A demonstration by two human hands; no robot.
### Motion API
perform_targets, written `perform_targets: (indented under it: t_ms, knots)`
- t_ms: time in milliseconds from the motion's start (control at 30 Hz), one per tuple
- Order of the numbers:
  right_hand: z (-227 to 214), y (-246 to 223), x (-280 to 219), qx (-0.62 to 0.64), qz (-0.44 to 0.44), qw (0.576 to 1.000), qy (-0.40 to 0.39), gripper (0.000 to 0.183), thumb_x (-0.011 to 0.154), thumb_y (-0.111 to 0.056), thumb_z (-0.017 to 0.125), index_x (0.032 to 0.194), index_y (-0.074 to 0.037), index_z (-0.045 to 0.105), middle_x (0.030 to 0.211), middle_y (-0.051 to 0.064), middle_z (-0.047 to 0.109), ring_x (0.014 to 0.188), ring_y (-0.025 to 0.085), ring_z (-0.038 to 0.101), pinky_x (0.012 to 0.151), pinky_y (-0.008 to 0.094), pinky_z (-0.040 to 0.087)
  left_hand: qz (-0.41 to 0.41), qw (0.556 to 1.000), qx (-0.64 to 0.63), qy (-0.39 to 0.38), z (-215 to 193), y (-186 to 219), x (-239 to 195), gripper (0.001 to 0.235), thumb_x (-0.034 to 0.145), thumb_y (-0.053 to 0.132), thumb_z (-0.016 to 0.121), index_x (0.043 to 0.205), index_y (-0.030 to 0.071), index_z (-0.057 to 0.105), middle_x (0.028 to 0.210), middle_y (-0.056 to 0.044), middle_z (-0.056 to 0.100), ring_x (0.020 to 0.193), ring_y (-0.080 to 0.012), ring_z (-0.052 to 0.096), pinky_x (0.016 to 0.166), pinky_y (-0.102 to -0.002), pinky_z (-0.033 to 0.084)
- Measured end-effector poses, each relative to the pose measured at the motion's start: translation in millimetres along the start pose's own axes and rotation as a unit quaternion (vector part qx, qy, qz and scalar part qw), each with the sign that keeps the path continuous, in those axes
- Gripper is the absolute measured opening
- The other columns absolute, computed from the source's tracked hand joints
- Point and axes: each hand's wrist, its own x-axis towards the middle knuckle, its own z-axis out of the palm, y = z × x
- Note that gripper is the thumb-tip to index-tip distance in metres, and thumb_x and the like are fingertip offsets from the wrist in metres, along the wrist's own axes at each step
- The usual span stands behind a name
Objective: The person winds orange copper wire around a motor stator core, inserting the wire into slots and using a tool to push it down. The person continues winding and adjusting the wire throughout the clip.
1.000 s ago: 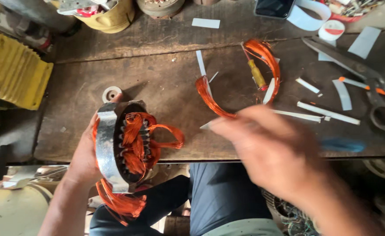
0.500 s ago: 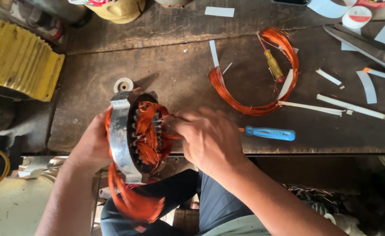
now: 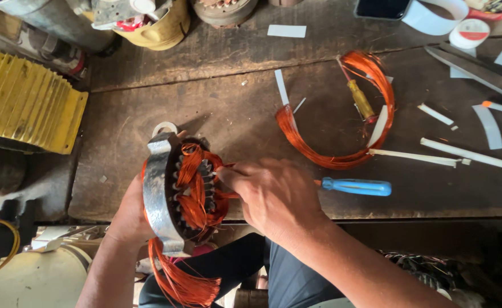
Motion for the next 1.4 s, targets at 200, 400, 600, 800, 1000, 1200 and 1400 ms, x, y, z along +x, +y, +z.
perform_targets:
  t_ms: [200,400,600,800,1000,1200,1400]
  knots:
    - [0,3,4,-0.027,0.002,0.998,-0.061,0.037,0.084,-0.003,0.061,0.116,-0.015,0.075,0.085,0.003,0.076,0.065,0.021,0.069,0.048,0.038,0.054,0.064,0.993,0.095,-0.026,-32,-4,12,0.039,0.101,0.015,0.058,0.138,0.006,0.057,0.126,-0.008,0.065,0.108,-0.0181,0.065,0.090,-0.040,0.055]
    - [-9,7,22,-0.028,0.015,0.986,-0.164,0.040,0.087,0.006,0.053,0.113,-0.014,0.075,0.081,0.006,0.072,0.052,0.015,0.064,0.041,0.032,0.047,0.242,0.839,0.483,-0.068,-47,-4,16,0.098,0.059,0.008,0.093,0.145,0.006,0.045,0.134,-0.006,0.060,0.119,-0.0134,0.057,0.100,-0.035,0.050]
    - [-26,20,40,0.094,0.062,0.971,-0.213,0.035,0.093,-0.015,0.062,0.121,-0.030,0.076,0.086,0.004,0.078,0.055,0.017,0.070,0.052,0.037,0.055,0.223,0.793,0.567,-0.023,-51,-2,14,0.106,0.051,0.002,0.097,0.143,0.008,0.045,0.133,-0.006,0.062,0.119,-0.0131,0.058,0.102,-0.034,0.049]
    - [-21,33,43,0.140,0.048,0.970,-0.193,0.031,0.088,-0.015,0.069,0.111,-0.034,0.080,0.089,0.000,0.080,0.065,0.017,0.073,0.062,0.036,0.056,-0.026,0.998,-0.032,-0.037,-2,5,14,0.048,0.097,0.032,0.067,0.134,0.002,0.058,0.121,-0.013,0.070,0.106,-0.0239,0.068,0.090,-0.042,0.058]
    - [-21,28,42,0.130,0.050,0.971,-0.193,0.023,0.088,-0.021,0.068,0.107,-0.030,0.080,0.080,0.000,0.078,0.059,0.017,0.072,0.054,0.038,0.055,0.018,0.983,0.174,-0.053,37,12,-6,0.046,0.095,0.036,0.051,0.130,0.007,0.064,0.116,-0.012,0.073,0.098,-0.0236,0.073,0.081,-0.043,0.064]
    - [-12,-11,43,-0.044,0.128,0.988,-0.078,0.039,0.083,-0.056,0.077,0.084,-0.017,0.077,0.064,0.005,0.069,0.049,0.020,0.061,0.042,0.038,0.045,0.069,0.988,0.102,-0.091,13,-1,1,0.042,0.106,0.030,0.055,0.134,-0.001,0.061,0.119,-0.013,0.070,0.102,-0.0236,0.070,0.086,-0.041,0.059]
    - [-1,-3,43,0.074,0.175,0.978,-0.084,0.037,0.078,-0.056,0.080,0.077,-0.019,0.076,0.064,0.000,0.071,0.050,0.018,0.065,0.047,0.040,0.049,0.214,0.920,0.303,-0.130,-17,-7,-4,0.050,0.090,0.013,0.069,0.138,0.002,0.056,0.124,-0.009,0.066,0.108,-0.0181,0.064,0.092,-0.038,0.055]
